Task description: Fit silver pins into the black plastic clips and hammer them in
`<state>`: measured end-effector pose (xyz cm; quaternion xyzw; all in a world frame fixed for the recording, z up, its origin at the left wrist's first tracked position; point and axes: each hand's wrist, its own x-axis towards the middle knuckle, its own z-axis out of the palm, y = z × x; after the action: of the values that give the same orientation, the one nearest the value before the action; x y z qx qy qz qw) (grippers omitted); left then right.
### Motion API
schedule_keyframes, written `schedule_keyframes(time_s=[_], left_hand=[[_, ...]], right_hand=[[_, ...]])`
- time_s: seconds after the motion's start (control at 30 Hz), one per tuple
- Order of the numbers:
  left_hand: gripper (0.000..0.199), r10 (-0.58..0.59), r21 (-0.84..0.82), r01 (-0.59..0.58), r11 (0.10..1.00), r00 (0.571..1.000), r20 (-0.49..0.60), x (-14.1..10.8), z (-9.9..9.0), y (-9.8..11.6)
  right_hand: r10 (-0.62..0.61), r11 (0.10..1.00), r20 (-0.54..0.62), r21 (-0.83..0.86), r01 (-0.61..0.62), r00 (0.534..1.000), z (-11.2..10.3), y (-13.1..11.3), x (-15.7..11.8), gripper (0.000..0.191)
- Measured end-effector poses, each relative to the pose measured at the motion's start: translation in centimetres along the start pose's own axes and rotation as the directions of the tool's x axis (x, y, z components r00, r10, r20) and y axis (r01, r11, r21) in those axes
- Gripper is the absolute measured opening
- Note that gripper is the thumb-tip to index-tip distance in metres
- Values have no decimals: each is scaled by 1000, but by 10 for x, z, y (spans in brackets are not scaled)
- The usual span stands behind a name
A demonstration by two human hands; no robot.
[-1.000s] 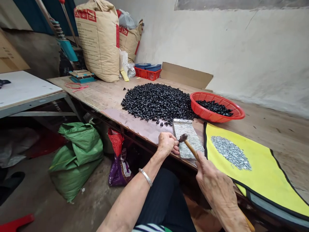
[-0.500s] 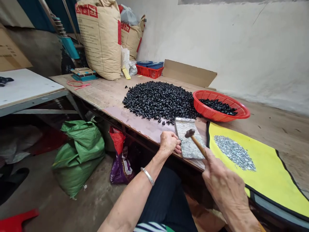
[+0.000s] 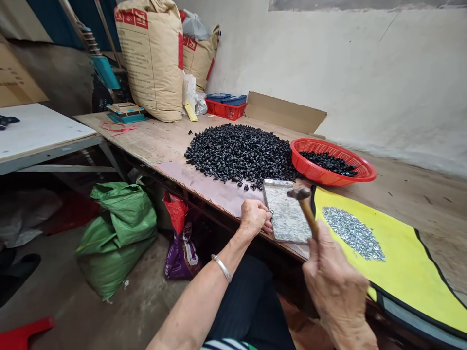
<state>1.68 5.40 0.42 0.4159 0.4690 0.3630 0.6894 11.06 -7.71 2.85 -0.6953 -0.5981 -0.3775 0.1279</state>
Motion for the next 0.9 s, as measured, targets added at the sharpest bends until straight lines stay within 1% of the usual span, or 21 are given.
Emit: schedule_keyframes(time_s=[0.1, 0.13, 0.17, 0.27, 0.3, 0.4, 0.43, 0.57, 0.6, 0.67, 0.7, 0.73, 0.77, 0.83, 0.9], left_hand=[[17, -4, 6, 4, 1000, 1000, -2, 1, 0, 0], [17, -4, 7, 4, 1000, 1000, -4, 1, 0, 0], [17, -5, 9, 5, 1000, 1000, -4, 1, 0, 0], [17, -9, 15, 9, 1000, 1000, -10, 0, 0, 1], [17, -10, 17, 10, 1000, 1000, -14, 0, 0, 1], [18, -9, 24, 10, 1000, 1000, -28, 0, 0, 2], [17, -9, 24, 9, 1000, 1000, -29, 0, 0, 2], [17, -9, 18, 9, 1000, 1000, -23, 0, 0, 1], [17, -8, 16, 9, 1000, 1000, -25, 1, 0, 0], [18, -8, 10, 8, 1000, 1000, -30, 2, 0, 0], [18, -6, 5, 6, 1000, 1000, -30, 2, 1, 1], [18, -3, -2, 3, 1000, 1000, -27, 3, 1, 1], [18, 3, -12, -4, 1000, 1000, -24, 2, 0, 2], [17, 27, -41, -28, 999, 1000, -15, -1, -1, 4], [15, 64, -81, -64, 995, 998, -5, -9, -6, 5]], right_hand=[[-80, 996, 149, -29, 85, 986, 3, -2, -2, 43], [-92, 995, 167, -25, 97, 982, 4, -2, -2, 42], [-77, 996, 146, -23, 82, 986, 4, -2, -2, 43], [-10, 1000, 31, -13, 10, 999, 6, -2, -3, 47], [-4, 1000, 28, -16, 4, 1000, 6, -3, -4, 47], [-60, 998, 139, -23, 64, 988, 9, -7, -5, 43], [-67, 997, 156, -20, 71, 985, 10, -8, -5, 42], [-25, 999, 75, -38, 28, 997, 12, -10, -8, 44], [-27, 999, 83, -39, 31, 996, 14, -10, -9, 44], [-57, 998, 152, -2, 58, 987, 16, -7, -10, 43], [-53, 998, 181, 46, 45, 982, 18, -5, -9, 42], [-26, 993, 196, 117, 3, 980, 20, -2, -7, 41], [16, 977, 214, 204, -61, 977, 22, 2, -4, 39], [102, 916, 271, 350, -197, 957, 27, 12, 4, 34], [140, 874, 346, 397, -280, 928, 33, 21, 12, 31]])
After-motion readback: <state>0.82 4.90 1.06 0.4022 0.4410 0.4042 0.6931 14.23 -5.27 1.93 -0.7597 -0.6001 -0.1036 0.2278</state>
